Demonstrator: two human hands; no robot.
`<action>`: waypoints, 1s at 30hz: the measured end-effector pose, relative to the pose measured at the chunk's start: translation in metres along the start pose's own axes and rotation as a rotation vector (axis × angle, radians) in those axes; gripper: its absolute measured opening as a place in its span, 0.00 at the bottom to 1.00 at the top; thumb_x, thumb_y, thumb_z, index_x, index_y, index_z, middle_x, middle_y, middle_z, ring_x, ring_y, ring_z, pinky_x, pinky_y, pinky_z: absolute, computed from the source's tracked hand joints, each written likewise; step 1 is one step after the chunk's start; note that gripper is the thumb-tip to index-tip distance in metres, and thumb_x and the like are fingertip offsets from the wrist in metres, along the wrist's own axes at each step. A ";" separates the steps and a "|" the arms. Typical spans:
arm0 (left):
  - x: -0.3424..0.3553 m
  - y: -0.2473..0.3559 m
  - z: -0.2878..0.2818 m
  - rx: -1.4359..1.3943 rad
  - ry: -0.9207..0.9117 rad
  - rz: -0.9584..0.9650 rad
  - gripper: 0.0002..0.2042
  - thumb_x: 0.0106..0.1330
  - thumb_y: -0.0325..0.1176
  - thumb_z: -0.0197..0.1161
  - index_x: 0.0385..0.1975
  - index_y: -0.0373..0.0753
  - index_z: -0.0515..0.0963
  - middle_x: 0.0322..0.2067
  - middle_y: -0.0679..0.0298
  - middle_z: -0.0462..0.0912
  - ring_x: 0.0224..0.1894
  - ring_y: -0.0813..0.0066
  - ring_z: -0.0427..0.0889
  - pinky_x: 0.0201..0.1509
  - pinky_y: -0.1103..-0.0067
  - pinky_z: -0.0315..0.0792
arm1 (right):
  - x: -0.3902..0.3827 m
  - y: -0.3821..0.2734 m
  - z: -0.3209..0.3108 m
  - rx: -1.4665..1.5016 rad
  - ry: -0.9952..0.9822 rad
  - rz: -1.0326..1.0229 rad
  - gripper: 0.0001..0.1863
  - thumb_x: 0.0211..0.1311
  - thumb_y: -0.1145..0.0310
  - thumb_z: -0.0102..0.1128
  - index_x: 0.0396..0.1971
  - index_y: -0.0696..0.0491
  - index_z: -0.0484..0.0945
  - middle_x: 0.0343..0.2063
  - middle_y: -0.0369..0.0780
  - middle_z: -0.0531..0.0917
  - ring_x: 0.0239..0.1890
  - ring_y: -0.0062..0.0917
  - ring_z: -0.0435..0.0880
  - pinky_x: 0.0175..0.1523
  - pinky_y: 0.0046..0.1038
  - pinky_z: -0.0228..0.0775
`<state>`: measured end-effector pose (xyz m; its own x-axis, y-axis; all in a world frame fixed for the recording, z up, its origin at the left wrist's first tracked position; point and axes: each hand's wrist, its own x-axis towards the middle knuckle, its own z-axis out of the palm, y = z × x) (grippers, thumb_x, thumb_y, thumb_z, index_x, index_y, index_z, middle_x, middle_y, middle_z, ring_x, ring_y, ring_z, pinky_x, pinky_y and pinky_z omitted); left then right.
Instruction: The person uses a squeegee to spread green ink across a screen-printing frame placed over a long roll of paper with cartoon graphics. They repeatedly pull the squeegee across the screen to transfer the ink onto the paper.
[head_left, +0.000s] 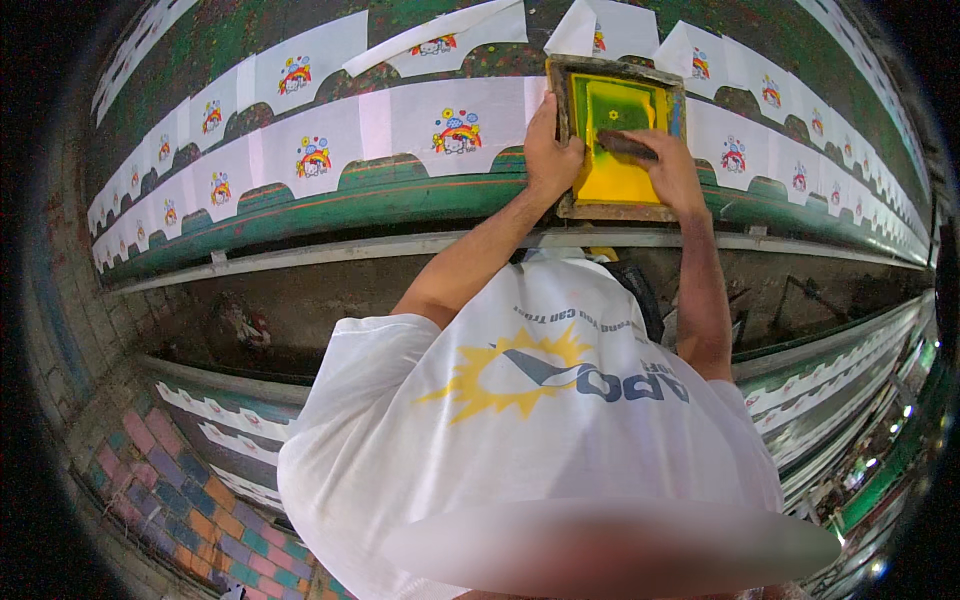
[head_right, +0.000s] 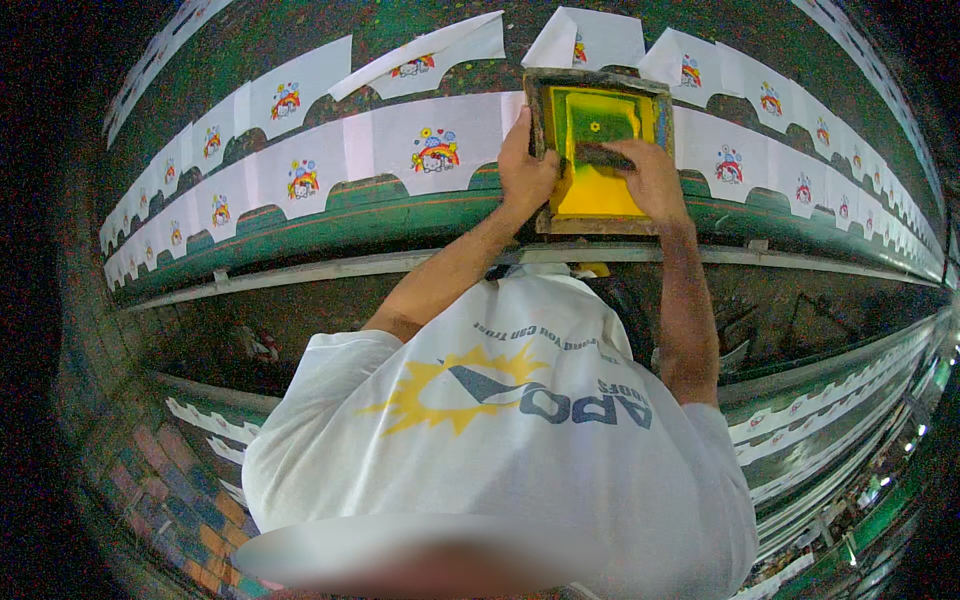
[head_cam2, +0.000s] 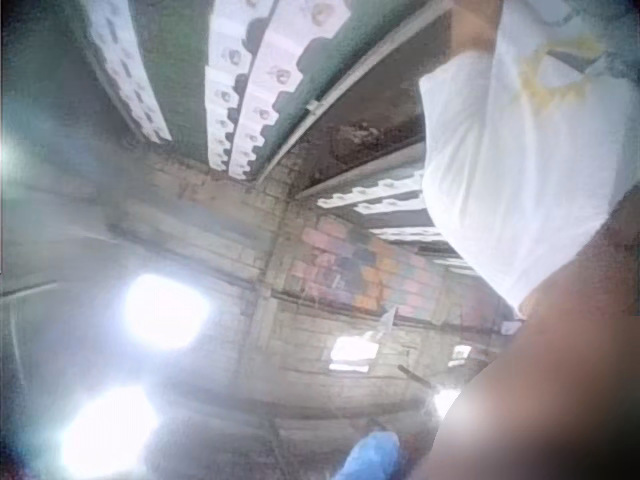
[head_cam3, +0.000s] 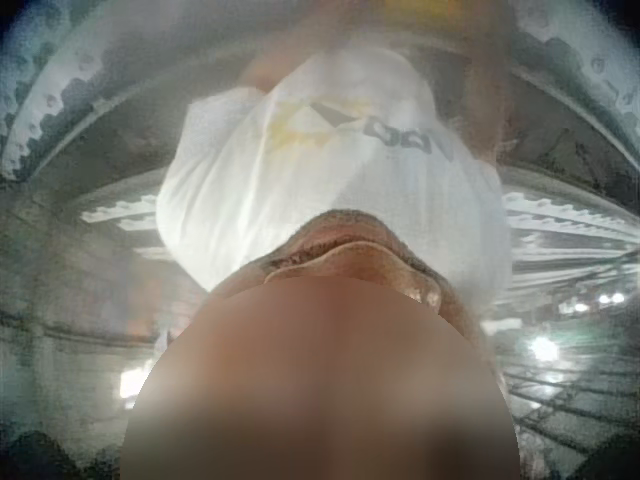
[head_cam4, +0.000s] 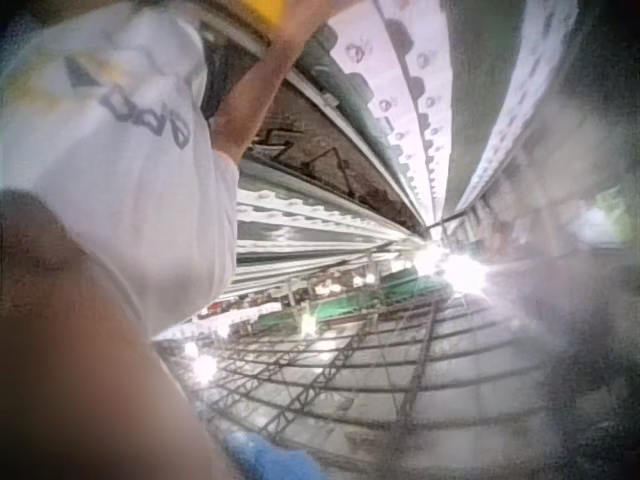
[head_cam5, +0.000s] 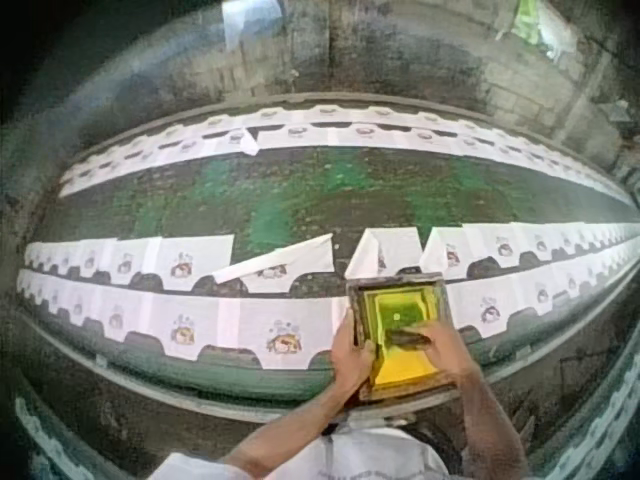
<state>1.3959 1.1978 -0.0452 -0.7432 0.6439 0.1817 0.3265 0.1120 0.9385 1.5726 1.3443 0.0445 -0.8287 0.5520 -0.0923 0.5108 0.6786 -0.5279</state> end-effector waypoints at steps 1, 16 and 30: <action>0.000 0.000 0.000 0.026 -0.004 -0.007 0.39 0.57 0.23 0.68 0.74 0.25 0.67 0.71 0.38 0.74 0.73 0.42 0.73 0.79 0.61 0.66 | -0.014 -0.004 0.003 -0.005 0.011 -0.018 0.26 0.58 0.84 0.62 0.57 0.52 0.87 0.56 0.47 0.87 0.62 0.47 0.82 0.69 0.43 0.73; 0.005 0.013 -0.002 0.123 -0.024 -0.041 0.36 0.59 0.25 0.68 0.72 0.26 0.70 0.68 0.38 0.78 0.71 0.44 0.77 0.76 0.64 0.69 | -0.069 -0.031 0.007 -0.011 0.086 0.026 0.31 0.53 0.82 0.63 0.60 0.48 0.86 0.56 0.41 0.86 0.61 0.39 0.81 0.69 0.39 0.75; -0.021 0.097 0.186 -0.030 0.005 0.098 0.36 0.58 0.19 0.65 0.72 0.22 0.69 0.70 0.38 0.76 0.74 0.50 0.76 0.78 0.66 0.67 | -0.131 0.140 -0.098 -0.005 0.117 0.020 0.31 0.56 0.81 0.62 0.62 0.47 0.85 0.59 0.36 0.85 0.62 0.37 0.81 0.71 0.39 0.75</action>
<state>1.5519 1.3366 -0.0121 -0.7112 0.6471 0.2746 0.3804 0.0258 0.9245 1.7751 1.4143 0.0650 -0.7864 0.6177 -0.0035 0.5280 0.6692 -0.5229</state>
